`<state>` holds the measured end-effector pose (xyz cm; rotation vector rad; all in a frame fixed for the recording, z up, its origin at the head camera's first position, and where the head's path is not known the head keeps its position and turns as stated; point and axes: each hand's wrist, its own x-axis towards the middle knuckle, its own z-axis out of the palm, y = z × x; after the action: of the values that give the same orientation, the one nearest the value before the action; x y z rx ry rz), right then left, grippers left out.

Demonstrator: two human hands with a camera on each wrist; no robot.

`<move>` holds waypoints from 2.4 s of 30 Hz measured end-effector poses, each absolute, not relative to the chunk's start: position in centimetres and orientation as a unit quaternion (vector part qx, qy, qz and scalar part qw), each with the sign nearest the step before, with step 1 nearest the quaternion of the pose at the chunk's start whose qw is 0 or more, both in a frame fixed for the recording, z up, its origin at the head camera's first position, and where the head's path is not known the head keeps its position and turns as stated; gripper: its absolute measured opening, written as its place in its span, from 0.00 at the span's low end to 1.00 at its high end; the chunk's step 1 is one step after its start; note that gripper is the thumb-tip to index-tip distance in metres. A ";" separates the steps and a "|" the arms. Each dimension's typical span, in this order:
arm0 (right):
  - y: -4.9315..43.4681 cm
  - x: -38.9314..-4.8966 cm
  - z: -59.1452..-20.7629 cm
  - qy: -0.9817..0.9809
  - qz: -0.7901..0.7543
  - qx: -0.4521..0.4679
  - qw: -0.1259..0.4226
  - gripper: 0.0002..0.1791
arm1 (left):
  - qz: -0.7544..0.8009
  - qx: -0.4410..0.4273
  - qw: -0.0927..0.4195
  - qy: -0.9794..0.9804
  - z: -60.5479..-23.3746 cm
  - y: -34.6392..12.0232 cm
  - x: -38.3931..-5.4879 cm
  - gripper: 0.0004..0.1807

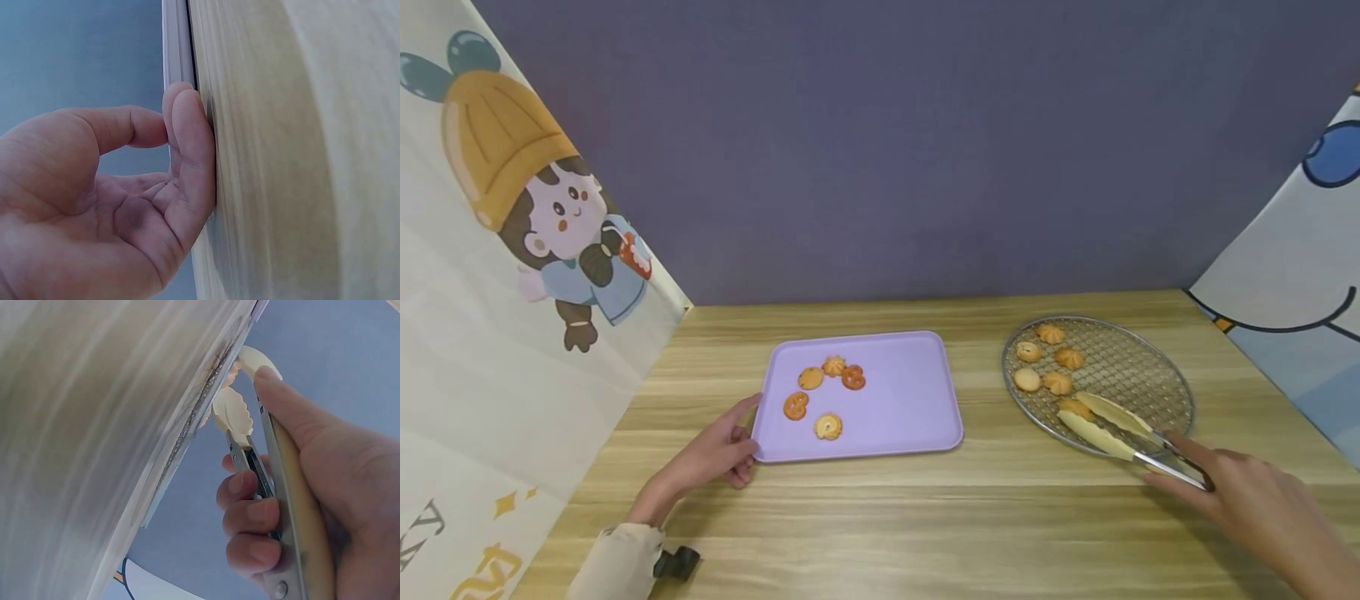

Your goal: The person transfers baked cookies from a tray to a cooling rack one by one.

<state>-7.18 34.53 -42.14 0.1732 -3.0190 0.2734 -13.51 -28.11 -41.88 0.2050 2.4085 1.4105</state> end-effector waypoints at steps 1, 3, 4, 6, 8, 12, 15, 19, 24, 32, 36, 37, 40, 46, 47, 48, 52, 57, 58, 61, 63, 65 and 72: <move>34.5 -7.2 -42.1 -0.993 0.091 0.059 0.054 0.44 | 0.497 0.073 0.171 0.848 -41.9 -28.1 -13.5 0.42; 34.5 -7.1 -42.1 -0.993 0.089 0.060 0.055 0.44 | 0.499 0.075 0.171 0.846 -41.9 -28.1 -13.5 0.42; 34.4 -7.1 -42.1 -0.993 0.088 0.060 0.055 0.44 | 0.499 0.075 0.171 0.846 -41.9 -28.1 -13.5 0.42; 34.4 -7.1 -42.0 -0.993 0.088 0.061 0.054 0.44 | 0.500 0.074 0.171 0.846 -41.9 -28.1 -13.5 0.42; 34.3 -7.0 -42.0 -0.993 0.088 0.061 0.054 0.44 | 0.498 0.073 0.170 0.847 -41.9 -28.1 -13.5 0.42; 34.3 -6.9 -42.0 -0.993 0.088 0.063 0.055 0.44 | 0.495 0.071 0.169 0.849 -41.8 -28.1 -13.4 0.42; 34.4 -6.8 -42.1 -0.992 0.088 0.065 0.060 0.44 | 0.495 0.069 0.169 0.849 -41.8 -28.1 -13.4 0.42; 34.4 -6.8 -42.2 -0.992 0.091 0.064 0.065 0.45 | 0.496 0.068 0.168 0.849 -41.9 -28.1 -13.4 0.42; 34.1 -6.8 -41.8 -0.993 0.089 0.051 0.062 0.51 | 0.495 0.067 0.167 0.850 -41.9 -28.1 -13.4 0.42; 32.8 -6.7 -41.8 -0.986 0.083 0.071 0.128 0.63 | 0.493 0.060 0.167 0.852 -41.8 -28.0 -13.2 0.42; 31.8 -6.6 -41.8 -0.975 0.089 0.109 0.173 0.62 | 0.493 0.059 0.165 0.852 -41.8 -27.9 -13.2 0.41; 31.6 -6.7 -41.8 -0.972 0.088 0.116 0.183 0.62 | 0.493 0.059 0.165 0.852 -41.8 -27.9 -13.2 0.41; 30.8 -6.9 -41.7 -0.967 0.084 0.134 0.198 0.62 | 0.493 0.059 0.165 0.852 -41.8 -27.9 -13.2 0.41; 29.3 -7.5 -41.4 -0.963 0.064 0.160 0.205 0.62 | 0.489 0.059 0.166 0.854 -41.8 -27.9 -13.3 0.41; 29.1 -7.6 -41.3 -0.962 0.060 0.167 0.208 0.61 | 0.489 0.059 0.166 0.854 -41.8 -27.9 -13.3 0.41; 28.9 -7.7 -41.3 -0.961 0.057 0.173 0.209 0.62 | 0.489 0.059 0.166 0.854 -41.7 -27.9 -13.2 0.41; 28.0 -8.4 -41.2 -0.946 0.053 0.213 0.238 0.60 | 0.491 0.055 0.166 0.853 -41.7 -27.9 -13.2 0.41; 26.9 -9.3 -41.3 -0.929 0.044 0.251 0.267 0.58 | 0.494 0.051 0.166 0.852 -41.6 -27.9 -13.2 0.42; 26.7 -9.5 -41.3 -0.927 0.043 0.258 0.271 0.59 | 0.495 0.051 0.166 0.851 -41.6 -27.9 -13.2 0.42; 25.9 -10.0 -41.5 -0.918 0.040 0.277 0.280 0.58 | 0.494 0.052 0.168 0.851 -41.7 -27.9 -13.2 0.42; 25.4 -10.4 -41.5 -0.916 0.036 0.286 0.280 0.57 | 0.495 0.053 0.168 0.851 -41.7 -27.9 -13.2 0.42; 24.8 -10.7 -41.5 -0.916 0.032 0.291 0.276 0.55 | 0.495 0.054 0.169 0.850 -41.7 -27.9 -13.2 0.42; 22.4 -12.0 -41.5 -0.910 0.025 0.319 0.264 0.53 | 0.496 0.055 0.172 0.849 -41.8 -28.1 -13.3 0.42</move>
<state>-11.96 22.37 -41.54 0.8615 -2.4607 0.0672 -13.25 -28.06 -41.77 0.1549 2.4092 1.4084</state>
